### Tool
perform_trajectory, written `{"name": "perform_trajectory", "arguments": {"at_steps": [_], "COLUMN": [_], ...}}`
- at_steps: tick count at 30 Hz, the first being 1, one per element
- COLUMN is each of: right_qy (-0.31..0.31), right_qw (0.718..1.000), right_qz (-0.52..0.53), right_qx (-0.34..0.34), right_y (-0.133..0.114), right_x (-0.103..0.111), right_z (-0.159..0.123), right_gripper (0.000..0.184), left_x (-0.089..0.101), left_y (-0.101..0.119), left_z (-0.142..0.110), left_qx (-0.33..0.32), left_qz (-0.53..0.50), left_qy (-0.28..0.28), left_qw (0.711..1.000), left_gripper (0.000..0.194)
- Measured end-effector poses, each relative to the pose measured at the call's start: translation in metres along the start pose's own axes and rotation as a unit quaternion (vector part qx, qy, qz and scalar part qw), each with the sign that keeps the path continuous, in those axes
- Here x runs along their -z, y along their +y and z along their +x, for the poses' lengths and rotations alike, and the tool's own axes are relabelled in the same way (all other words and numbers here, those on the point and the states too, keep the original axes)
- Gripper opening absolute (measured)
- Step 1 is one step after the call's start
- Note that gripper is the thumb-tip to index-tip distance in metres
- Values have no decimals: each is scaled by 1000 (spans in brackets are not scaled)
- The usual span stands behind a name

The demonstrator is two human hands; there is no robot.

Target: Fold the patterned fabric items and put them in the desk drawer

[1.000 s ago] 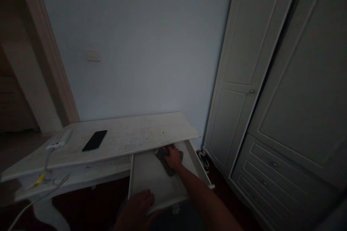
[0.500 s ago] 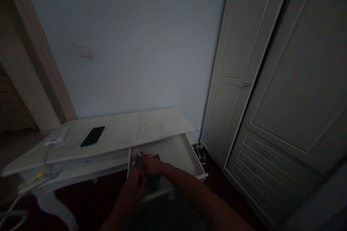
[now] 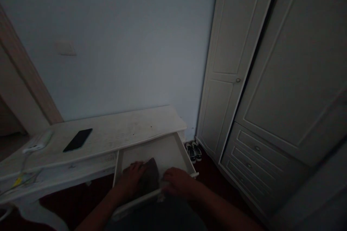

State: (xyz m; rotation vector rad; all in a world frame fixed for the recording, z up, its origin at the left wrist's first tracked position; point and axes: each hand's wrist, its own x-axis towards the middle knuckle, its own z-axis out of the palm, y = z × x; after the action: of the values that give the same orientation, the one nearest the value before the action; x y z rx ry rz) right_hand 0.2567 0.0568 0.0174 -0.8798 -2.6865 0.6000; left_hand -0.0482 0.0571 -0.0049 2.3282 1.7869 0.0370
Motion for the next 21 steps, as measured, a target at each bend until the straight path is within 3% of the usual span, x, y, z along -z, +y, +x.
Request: {"name": "perform_trajectory", "arguments": {"at_steps": [4, 9, 15, 18, 21], "right_qy": [38, 86, 128, 154, 254], "right_qw": [995, 989, 985, 978, 946], "right_qz": [-77, -94, -90, -137, -201], "right_qx": [-49, -76, -70, -43, 31], "right_y": [12, 22, 39, 50, 56], "right_x": [-15, -48, -83, -97, -105], "right_z": [-38, -37, -41, -43, -40], "right_gripper": [42, 22, 28, 32, 26], "left_x": [1, -10, -33, -36, -37], "left_y": [-6, -10, 3, 17, 34], "left_z": [26, 66, 95, 106, 119], "left_qx": [56, 76, 55, 31, 18], "left_qz": [31, 37, 27, 23, 17], "left_qy": [75, 140, 162, 163, 166], "left_qw": [995, 986, 985, 986, 986], "left_gripper": [85, 65, 72, 72, 65]}}
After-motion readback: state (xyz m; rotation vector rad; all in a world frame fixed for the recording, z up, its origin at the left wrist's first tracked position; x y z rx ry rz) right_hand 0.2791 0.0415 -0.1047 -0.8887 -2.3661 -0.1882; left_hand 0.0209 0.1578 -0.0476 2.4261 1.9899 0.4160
